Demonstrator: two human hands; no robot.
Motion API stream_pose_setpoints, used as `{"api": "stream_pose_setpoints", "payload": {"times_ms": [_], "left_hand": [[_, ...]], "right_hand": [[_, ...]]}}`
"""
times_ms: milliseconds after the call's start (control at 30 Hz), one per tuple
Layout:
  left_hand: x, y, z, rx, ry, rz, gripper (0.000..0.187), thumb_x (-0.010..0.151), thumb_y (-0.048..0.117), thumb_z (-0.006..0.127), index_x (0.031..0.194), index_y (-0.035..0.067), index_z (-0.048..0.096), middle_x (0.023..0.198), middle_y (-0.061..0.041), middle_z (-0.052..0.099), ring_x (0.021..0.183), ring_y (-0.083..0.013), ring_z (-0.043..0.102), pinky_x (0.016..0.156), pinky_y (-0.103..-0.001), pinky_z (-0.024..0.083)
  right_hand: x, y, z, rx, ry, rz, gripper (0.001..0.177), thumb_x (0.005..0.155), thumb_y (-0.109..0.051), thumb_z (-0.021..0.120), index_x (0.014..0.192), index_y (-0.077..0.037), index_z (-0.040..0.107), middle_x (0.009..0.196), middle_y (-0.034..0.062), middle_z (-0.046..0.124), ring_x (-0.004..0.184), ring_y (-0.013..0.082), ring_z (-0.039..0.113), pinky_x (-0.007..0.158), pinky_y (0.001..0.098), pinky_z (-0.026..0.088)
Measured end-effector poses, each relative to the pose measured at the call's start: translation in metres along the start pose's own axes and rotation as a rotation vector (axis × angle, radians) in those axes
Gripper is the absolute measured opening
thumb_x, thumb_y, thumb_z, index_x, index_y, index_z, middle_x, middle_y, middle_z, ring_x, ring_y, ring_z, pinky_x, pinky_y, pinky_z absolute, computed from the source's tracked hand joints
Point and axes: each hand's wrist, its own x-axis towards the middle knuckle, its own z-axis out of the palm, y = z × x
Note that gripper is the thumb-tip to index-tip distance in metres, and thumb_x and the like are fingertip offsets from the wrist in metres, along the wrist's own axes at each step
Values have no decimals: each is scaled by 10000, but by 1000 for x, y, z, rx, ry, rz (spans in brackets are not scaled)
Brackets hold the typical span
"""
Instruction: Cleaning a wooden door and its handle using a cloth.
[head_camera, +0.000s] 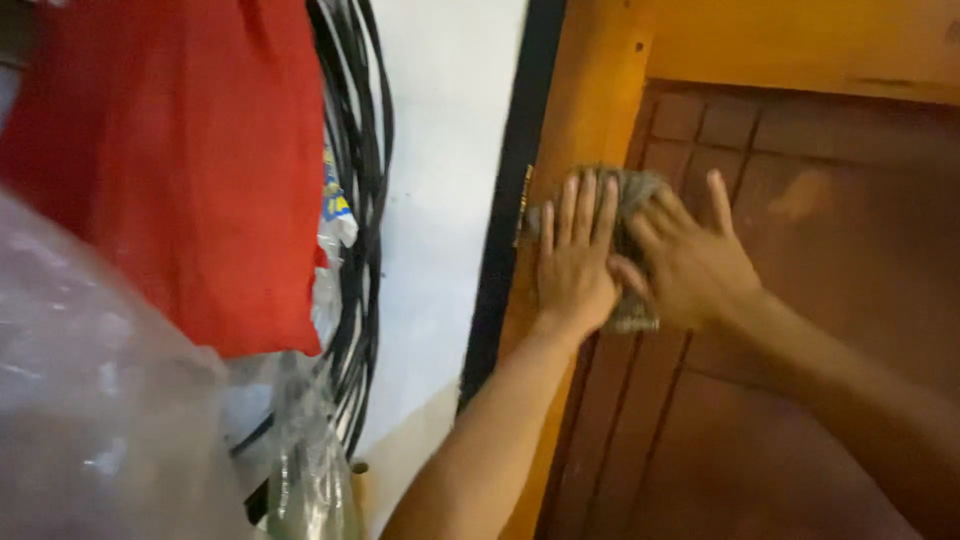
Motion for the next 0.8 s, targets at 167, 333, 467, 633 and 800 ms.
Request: {"api": "stream_pose_setpoints", "payload": {"times_ms": [167, 333, 467, 633, 800], "left_hand": [[92, -1, 13, 127, -15, -8, 1048, 887, 308, 753, 1635, 230, 23, 1744, -57, 27, 1635, -268, 19, 1366, -508, 48], [124, 2, 12, 191, -48, -23, 1074, 896, 347, 782, 1672, 272, 44, 1789, -32, 31, 1683, -260, 25, 1426, -475, 70], [92, -7, 25, 233, 242, -29, 842, 1073, 259, 651, 1689, 317, 80, 1791, -3, 65, 1661, -229, 56, 1393, -496, 76], [6, -18, 16, 12, 242, -33, 800, 1010, 318, 577, 1653, 277, 102, 1755, -65, 86, 1650, -292, 98, 1376, -574, 80], [-112, -23, -12, -72, -13, -86, 826, 965, 412, 564, 1634, 157, 151, 1720, -148, 122, 1612, -377, 100, 1304, -605, 88]], "right_hand": [[33, 31, -40, 203, 25, 145, 611, 1004, -461, 433, 1475, -71, 436, 1492, 174, 492, 1451, 299, 412, 1277, 615, 74], [32, 37, -27, 401, 213, 152, 576, 1029, -289, 489, 1520, -7, 378, 1559, 279, 398, 1522, 390, 311, 1239, 630, 112], [13, 18, -4, 497, 218, 93, 539, 1105, -255, 379, 1590, -29, 314, 1662, 273, 275, 1565, 406, 226, 1240, 641, 49], [-28, -43, 29, 351, 148, 31, 640, 1098, -408, 306, 1632, -73, 195, 1685, 301, 185, 1570, 433, 166, 1205, 645, -7], [-87, -119, 36, 365, -55, -44, 885, 934, -678, 278, 1646, -178, 111, 1577, 245, 199, 1523, 354, 112, 1174, 717, -66]]}}
